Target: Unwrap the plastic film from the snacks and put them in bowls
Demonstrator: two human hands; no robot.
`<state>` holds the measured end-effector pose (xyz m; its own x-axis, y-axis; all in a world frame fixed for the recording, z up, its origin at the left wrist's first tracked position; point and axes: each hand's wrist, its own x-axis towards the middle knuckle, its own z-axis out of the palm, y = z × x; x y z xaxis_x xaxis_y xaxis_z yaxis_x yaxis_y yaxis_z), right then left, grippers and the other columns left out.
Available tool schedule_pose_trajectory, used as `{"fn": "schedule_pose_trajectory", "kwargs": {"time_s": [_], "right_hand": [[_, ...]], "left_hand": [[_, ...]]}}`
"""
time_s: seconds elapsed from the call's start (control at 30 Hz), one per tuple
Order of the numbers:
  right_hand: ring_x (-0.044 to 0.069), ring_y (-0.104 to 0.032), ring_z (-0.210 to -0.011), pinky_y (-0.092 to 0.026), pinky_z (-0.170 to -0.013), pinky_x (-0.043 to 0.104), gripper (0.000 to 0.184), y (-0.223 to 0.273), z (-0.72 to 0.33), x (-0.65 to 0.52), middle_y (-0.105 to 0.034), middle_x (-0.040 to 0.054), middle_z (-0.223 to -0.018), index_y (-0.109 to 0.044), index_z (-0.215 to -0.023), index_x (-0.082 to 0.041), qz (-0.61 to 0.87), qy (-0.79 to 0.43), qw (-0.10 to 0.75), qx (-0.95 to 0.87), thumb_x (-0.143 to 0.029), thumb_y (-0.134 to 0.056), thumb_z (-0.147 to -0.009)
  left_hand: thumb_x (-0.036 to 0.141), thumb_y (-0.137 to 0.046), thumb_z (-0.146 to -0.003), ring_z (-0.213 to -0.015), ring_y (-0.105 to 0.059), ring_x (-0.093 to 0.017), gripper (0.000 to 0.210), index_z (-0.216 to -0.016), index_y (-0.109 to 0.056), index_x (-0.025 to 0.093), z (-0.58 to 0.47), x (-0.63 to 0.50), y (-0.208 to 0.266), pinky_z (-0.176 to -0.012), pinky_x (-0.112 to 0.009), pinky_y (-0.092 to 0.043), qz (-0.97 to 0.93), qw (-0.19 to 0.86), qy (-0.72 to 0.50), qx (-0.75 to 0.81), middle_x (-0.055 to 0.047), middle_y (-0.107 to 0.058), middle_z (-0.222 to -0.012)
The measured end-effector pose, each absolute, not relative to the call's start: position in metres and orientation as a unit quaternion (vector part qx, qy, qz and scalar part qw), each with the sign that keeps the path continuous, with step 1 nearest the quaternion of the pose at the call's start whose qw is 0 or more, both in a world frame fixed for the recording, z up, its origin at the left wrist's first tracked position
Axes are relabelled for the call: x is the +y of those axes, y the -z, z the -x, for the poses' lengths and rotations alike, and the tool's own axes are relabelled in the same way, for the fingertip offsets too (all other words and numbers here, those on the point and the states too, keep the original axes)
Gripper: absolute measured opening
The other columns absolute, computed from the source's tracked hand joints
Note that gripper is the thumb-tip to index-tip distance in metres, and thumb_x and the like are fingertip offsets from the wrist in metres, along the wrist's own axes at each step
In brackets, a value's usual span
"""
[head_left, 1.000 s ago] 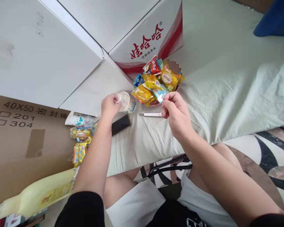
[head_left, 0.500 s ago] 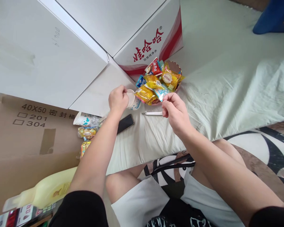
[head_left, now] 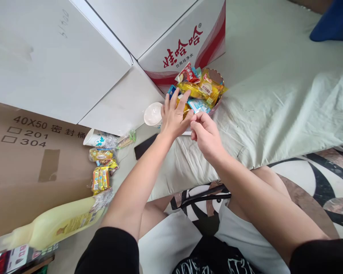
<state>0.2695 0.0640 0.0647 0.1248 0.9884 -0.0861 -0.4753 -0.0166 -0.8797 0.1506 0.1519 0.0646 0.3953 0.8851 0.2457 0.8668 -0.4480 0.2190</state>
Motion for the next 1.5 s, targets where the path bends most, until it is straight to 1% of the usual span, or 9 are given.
{"fn": "schedule_pose_trajectory", "kwargs": {"time_s": [0.27,0.4,0.5,0.67,0.9,0.97,1.1,1.23,1.5], "right_hand": [[0.008,-0.04,-0.053,-0.036,-0.052,0.024,0.007,-0.067,-0.283,0.067,-0.046,-0.0046,-0.074,-0.043,-0.087,-0.024,0.414,-0.58,0.615,-0.337,-0.022,-0.05,-0.087],[0.009,-0.043,-0.056,-0.038,-0.056,0.026,0.007,-0.062,-0.289,0.07,-0.047,-0.0038,-0.076,-0.043,-0.09,-0.025,0.453,-0.533,0.628,-0.342,-0.021,-0.049,-0.088],[0.013,-0.051,-0.069,-0.045,-0.066,0.029,0.013,-0.054,-0.305,0.077,-0.051,-0.001,-0.082,-0.048,-0.098,-0.025,0.557,-0.398,0.624,-0.376,-0.021,-0.051,-0.086],[0.027,-0.06,-0.104,-0.052,-0.085,0.043,0.025,-0.045,-0.323,0.089,-0.057,0.0119,-0.115,-0.064,-0.107,-0.023,0.708,-0.218,0.473,-0.478,-0.025,-0.055,-0.083],[0.039,-0.058,-0.125,-0.054,-0.086,0.051,0.043,-0.043,-0.322,0.087,-0.046,0.0177,-0.15,-0.066,-0.123,-0.028,0.717,-0.232,0.332,-0.567,-0.039,-0.069,-0.082],[0.04,-0.057,-0.125,-0.054,-0.084,0.05,0.045,-0.043,-0.323,0.088,-0.042,0.0169,-0.155,-0.067,-0.116,-0.028,0.717,-0.221,0.324,-0.577,-0.05,-0.076,-0.078],[0.033,-0.064,-0.107,-0.052,-0.073,0.041,0.038,-0.044,-0.326,0.094,-0.05,0.0148,-0.148,-0.066,-0.091,-0.024,0.725,-0.194,0.302,-0.587,-0.058,-0.075,-0.078],[0.028,-0.065,-0.09,-0.046,-0.066,0.036,0.043,-0.045,-0.344,0.1,-0.061,0.0133,-0.125,-0.064,-0.084,-0.022,0.73,-0.174,0.28,-0.599,-0.064,-0.072,-0.078],[0.03,-0.061,-0.093,-0.043,-0.068,0.039,0.047,-0.044,-0.443,0.071,-0.061,0.0138,-0.119,-0.062,-0.082,-0.023,0.79,-0.117,0.263,-0.542,-0.07,-0.066,-0.075]], "left_hand": [[0.035,-0.051,-0.096,-0.157,-0.023,-0.036,0.06,-0.155,-0.043,0.034,-0.161,0.155,-0.061,-0.126,-0.064,-0.013,-0.817,0.051,-0.114,0.563,-0.004,-0.038,-0.166],[0.038,-0.056,-0.093,-0.155,-0.028,-0.034,0.053,-0.144,-0.052,0.028,-0.131,0.147,-0.072,-0.127,-0.057,-0.018,-0.799,-0.014,-0.212,0.563,-0.01,-0.043,-0.16],[0.035,-0.061,-0.088,-0.148,-0.037,-0.032,0.048,-0.134,-0.055,0.021,-0.086,0.14,-0.074,-0.126,-0.05,-0.025,-0.722,-0.062,-0.281,0.63,-0.016,-0.047,-0.148],[0.032,-0.068,-0.084,-0.15,-0.037,-0.031,0.052,-0.133,-0.056,0.02,-0.037,0.135,-0.069,-0.124,-0.043,-0.033,-0.685,0.036,-0.179,0.706,-0.018,-0.041,-0.149],[0.031,-0.062,-0.09,-0.149,-0.044,-0.027,0.022,-0.109,-0.07,0.022,-0.043,0.153,-0.061,-0.116,-0.037,-0.044,-0.696,0.084,-0.133,0.701,-0.014,-0.053,-0.145],[0.032,-0.062,-0.091,-0.147,-0.046,-0.028,0.022,-0.106,-0.073,0.021,-0.048,0.157,-0.061,-0.116,-0.038,-0.044,-0.691,0.085,-0.135,0.705,-0.015,-0.051,-0.149],[0.032,-0.063,-0.09,-0.141,-0.053,-0.031,0.022,-0.103,-0.077,0.02,-0.054,0.164,-0.066,-0.117,-0.041,-0.044,-0.697,0.086,-0.126,0.701,-0.014,-0.052,-0.15],[0.031,-0.066,-0.088,-0.139,-0.055,-0.031,0.023,-0.102,-0.079,0.018,-0.057,0.173,-0.08,-0.116,-0.041,-0.045,-0.713,0.084,-0.128,0.684,-0.016,-0.054,-0.149],[0.034,-0.066,-0.089,-0.127,-0.064,-0.029,0.024,-0.099,-0.079,0.018,-0.131,0.205,-0.099,-0.111,-0.041,-0.049,-0.772,0.054,-0.181,0.607,-0.015,-0.059,-0.144]]}}
